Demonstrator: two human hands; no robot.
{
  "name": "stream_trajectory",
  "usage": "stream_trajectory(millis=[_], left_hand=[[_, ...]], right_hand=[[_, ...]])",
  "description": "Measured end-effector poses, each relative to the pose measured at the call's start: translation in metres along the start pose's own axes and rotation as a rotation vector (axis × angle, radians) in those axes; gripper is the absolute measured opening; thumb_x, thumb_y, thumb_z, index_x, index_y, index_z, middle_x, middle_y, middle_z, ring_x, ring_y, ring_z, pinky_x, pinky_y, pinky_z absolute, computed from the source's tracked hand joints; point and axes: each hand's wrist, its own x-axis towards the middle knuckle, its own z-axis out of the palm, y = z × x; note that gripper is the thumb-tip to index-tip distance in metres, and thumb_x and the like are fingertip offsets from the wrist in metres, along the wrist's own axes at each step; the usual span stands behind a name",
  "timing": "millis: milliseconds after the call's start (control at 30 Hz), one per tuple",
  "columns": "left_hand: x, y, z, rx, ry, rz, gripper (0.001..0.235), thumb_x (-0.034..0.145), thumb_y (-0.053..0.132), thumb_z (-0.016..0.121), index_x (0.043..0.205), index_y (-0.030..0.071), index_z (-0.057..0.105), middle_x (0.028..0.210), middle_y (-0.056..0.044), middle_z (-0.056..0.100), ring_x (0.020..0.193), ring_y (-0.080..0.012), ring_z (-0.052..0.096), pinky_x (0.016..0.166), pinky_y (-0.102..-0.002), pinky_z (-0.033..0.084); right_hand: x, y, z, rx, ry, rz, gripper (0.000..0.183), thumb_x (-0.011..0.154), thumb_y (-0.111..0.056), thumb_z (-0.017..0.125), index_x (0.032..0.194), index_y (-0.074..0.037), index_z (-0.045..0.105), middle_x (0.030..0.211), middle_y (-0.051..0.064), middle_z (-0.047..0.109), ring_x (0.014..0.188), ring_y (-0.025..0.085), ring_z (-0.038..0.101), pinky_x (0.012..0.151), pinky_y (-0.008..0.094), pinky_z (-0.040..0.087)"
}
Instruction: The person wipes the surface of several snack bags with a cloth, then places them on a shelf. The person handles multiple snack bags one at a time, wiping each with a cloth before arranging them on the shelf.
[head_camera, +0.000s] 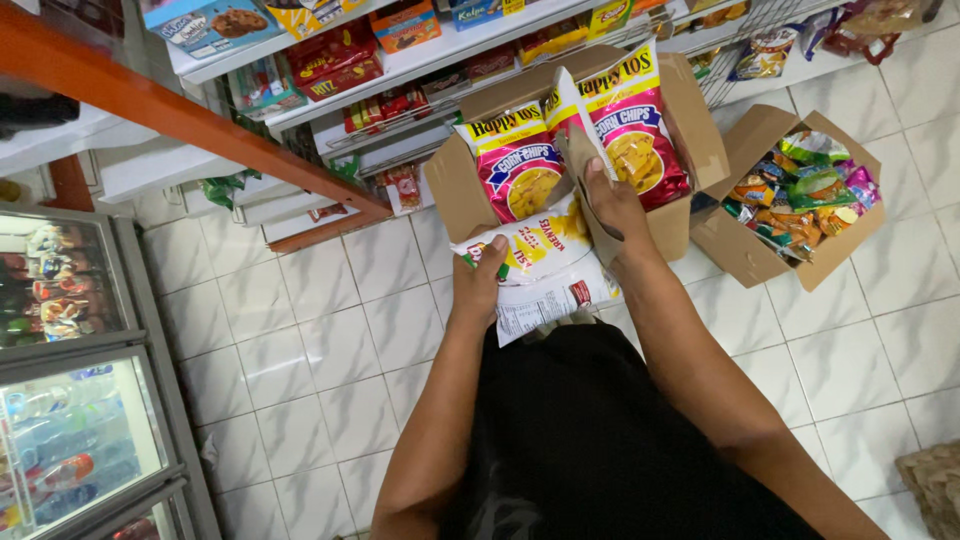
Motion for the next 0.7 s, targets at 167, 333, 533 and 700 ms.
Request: stream_trajectory(millis=[167,333,533,700], left_hand=[[-0.006,-0.006,-0.015,-0.140,0.009,-0.122,0.042,0.095,0.030,0.068,0.118,-0.004,0.063,0.105,-0.016,0.072,0.091,-0.0217,0.072,0.084,-0.035,0.060],[-0.014,-0.015,-0.013,-0.386,0.140,-0.315,0.047,0.092,0.033,0.067,0.124,-0.001,0.059,0.111,-0.015,0.073,0.096,-0.0245,0.073,0.086,-0.037,0.060],[0.001,-0.003,0.012,-0.186,0.185,-0.093,0.041,0.091,0.029,0.066,0.125,0.007,0.058,0.110,-0.008,0.070,0.095,-0.0181,0.072,0.084,-0.035,0.060],[0.015,0.019,0.023,0.117,0.216,0.185,0.034,0.101,0.025,0.066,0.114,-0.006,0.064,0.101,-0.012,0.070,0.085,-0.0154,0.066,0.077,-0.032,0.056]], right_hand=[[-0.010,-0.003,0.006,0.026,-0.182,0.181,0.066,0.103,-0.063,0.048,0.107,0.000,0.068,0.081,0.004,0.061,0.070,0.014,0.054,0.062,0.029,0.044],[-0.025,-0.011,0.017,0.259,-0.243,0.072,0.049,0.106,-0.057,0.055,0.113,-0.008,0.055,0.092,0.001,0.051,0.084,0.012,0.047,0.078,0.030,0.040],[-0.017,-0.011,-0.034,0.510,-0.133,-0.164,0.054,0.108,-0.052,0.052,0.142,-0.009,0.050,0.127,0.002,0.057,0.114,0.010,0.056,0.102,0.029,0.048],[-0.018,-0.003,-0.092,0.160,-0.046,-0.128,0.053,0.110,-0.047,0.041,0.133,-0.004,0.062,0.116,0.007,0.069,0.102,0.017,0.065,0.089,0.035,0.054]])
